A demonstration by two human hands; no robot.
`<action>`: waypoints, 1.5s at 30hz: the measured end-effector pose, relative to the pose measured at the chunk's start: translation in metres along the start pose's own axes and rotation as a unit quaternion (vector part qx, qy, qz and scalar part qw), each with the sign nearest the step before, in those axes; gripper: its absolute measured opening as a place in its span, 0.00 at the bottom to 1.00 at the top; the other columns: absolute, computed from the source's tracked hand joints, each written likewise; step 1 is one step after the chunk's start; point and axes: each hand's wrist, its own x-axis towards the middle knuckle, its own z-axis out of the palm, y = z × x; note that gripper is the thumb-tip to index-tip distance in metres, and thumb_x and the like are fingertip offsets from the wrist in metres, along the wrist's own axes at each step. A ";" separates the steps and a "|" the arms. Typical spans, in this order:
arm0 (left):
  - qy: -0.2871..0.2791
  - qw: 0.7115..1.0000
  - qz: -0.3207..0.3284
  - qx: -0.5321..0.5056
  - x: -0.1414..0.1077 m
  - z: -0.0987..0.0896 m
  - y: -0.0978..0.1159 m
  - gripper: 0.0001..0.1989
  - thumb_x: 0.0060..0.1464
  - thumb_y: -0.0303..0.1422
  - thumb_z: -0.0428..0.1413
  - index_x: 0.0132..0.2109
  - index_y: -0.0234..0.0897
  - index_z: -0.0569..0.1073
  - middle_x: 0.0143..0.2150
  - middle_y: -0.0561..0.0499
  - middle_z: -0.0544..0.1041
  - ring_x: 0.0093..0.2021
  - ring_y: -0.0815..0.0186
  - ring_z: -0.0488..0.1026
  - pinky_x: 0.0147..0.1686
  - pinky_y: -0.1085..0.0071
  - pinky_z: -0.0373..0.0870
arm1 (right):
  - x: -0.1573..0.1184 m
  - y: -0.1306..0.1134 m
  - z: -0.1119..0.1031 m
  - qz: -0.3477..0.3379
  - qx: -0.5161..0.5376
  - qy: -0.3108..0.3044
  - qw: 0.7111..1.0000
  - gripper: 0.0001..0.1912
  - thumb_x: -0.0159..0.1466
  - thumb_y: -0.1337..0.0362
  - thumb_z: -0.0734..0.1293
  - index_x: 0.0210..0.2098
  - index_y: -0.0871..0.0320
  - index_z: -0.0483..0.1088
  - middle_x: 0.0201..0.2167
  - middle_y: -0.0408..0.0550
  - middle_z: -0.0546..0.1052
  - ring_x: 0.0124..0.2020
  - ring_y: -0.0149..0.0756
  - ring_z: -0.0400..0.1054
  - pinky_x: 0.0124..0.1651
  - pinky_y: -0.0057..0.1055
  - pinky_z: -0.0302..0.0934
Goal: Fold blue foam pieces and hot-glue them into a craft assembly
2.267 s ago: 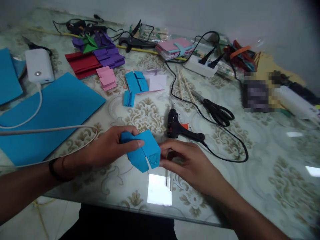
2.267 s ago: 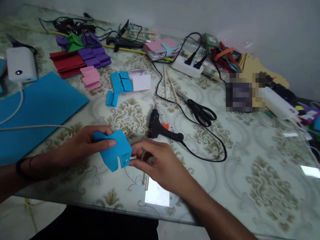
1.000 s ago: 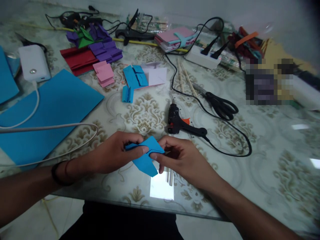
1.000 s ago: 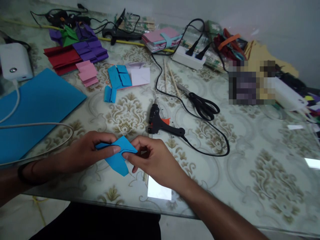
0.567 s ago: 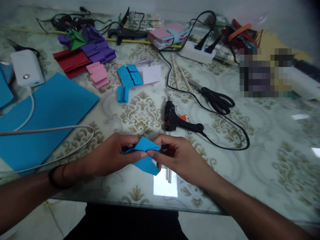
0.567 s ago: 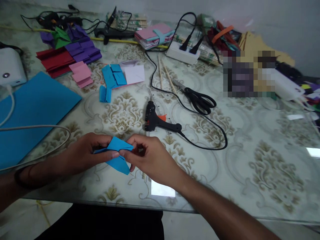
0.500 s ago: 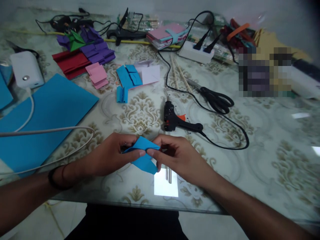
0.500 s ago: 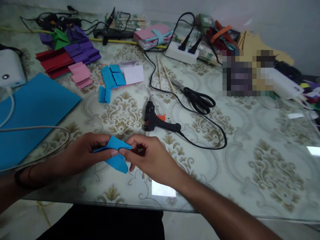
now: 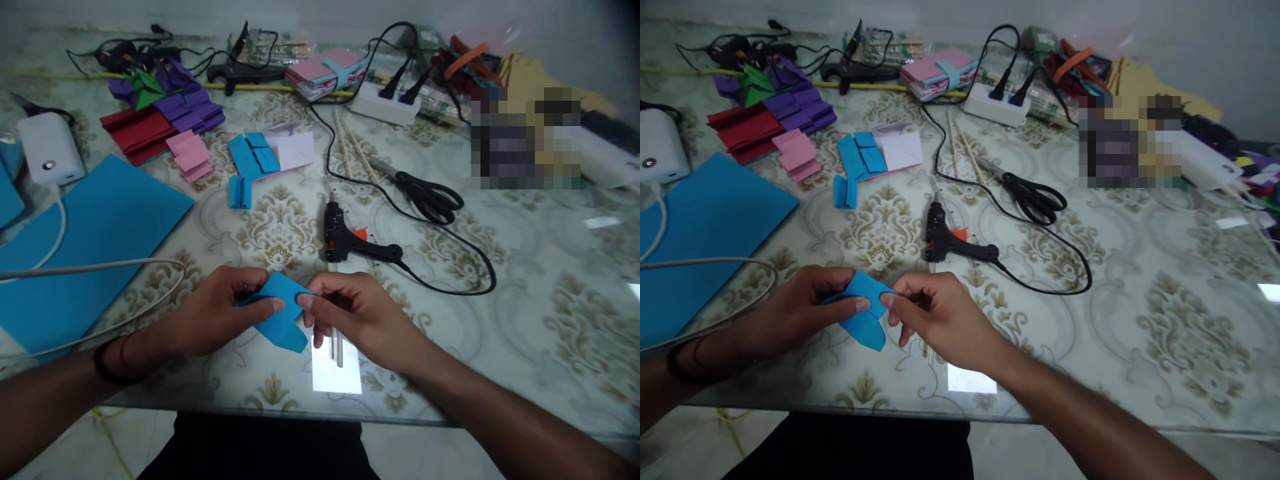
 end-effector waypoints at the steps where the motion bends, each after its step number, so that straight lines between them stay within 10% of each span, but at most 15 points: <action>1: -0.006 1.000 -0.003 -0.008 0.000 -0.001 0.000 0.15 0.62 0.40 0.58 0.32 0.35 0.76 0.27 0.54 0.74 0.29 0.68 0.69 0.29 0.71 0.64 | 0.000 0.000 -0.001 0.000 -0.003 0.000 1.000 0.21 0.65 0.47 0.74 0.27 0.57 0.73 0.23 0.41 0.76 0.22 0.28 0.72 0.24 0.24 0.64; 13: -0.169 0.974 -0.036 -0.144 -0.002 -0.016 0.004 0.20 0.65 0.44 0.53 0.30 0.32 0.74 0.26 0.53 0.73 0.29 0.69 0.69 0.32 0.74 0.64 | 0.008 -0.010 -0.015 0.033 -0.081 -0.133 0.987 0.18 0.63 0.50 0.76 0.30 0.59 0.74 0.24 0.40 0.75 0.23 0.29 0.73 0.26 0.24 0.67; 23: -0.033 0.998 0.039 -0.040 0.001 -0.013 -0.005 0.20 0.58 0.42 0.58 0.25 0.37 0.60 0.23 0.59 0.57 0.24 0.73 0.54 0.22 0.75 0.50 | 0.017 -0.010 -0.003 -0.023 -0.051 -0.115 0.992 0.20 0.63 0.49 0.76 0.30 0.58 0.71 0.23 0.38 0.74 0.23 0.27 0.69 0.28 0.25 0.61; 45: -0.147 0.988 -0.008 -0.035 0.000 -0.013 -0.006 0.18 0.63 0.43 0.59 0.33 0.32 0.74 0.26 0.58 0.63 0.28 0.73 0.57 0.25 0.75 0.53 | 0.009 -0.001 0.009 -0.039 -0.058 -0.065 0.995 0.22 0.68 0.49 0.71 0.26 0.58 0.67 0.20 0.38 0.68 0.22 0.27 0.63 0.25 0.25 0.55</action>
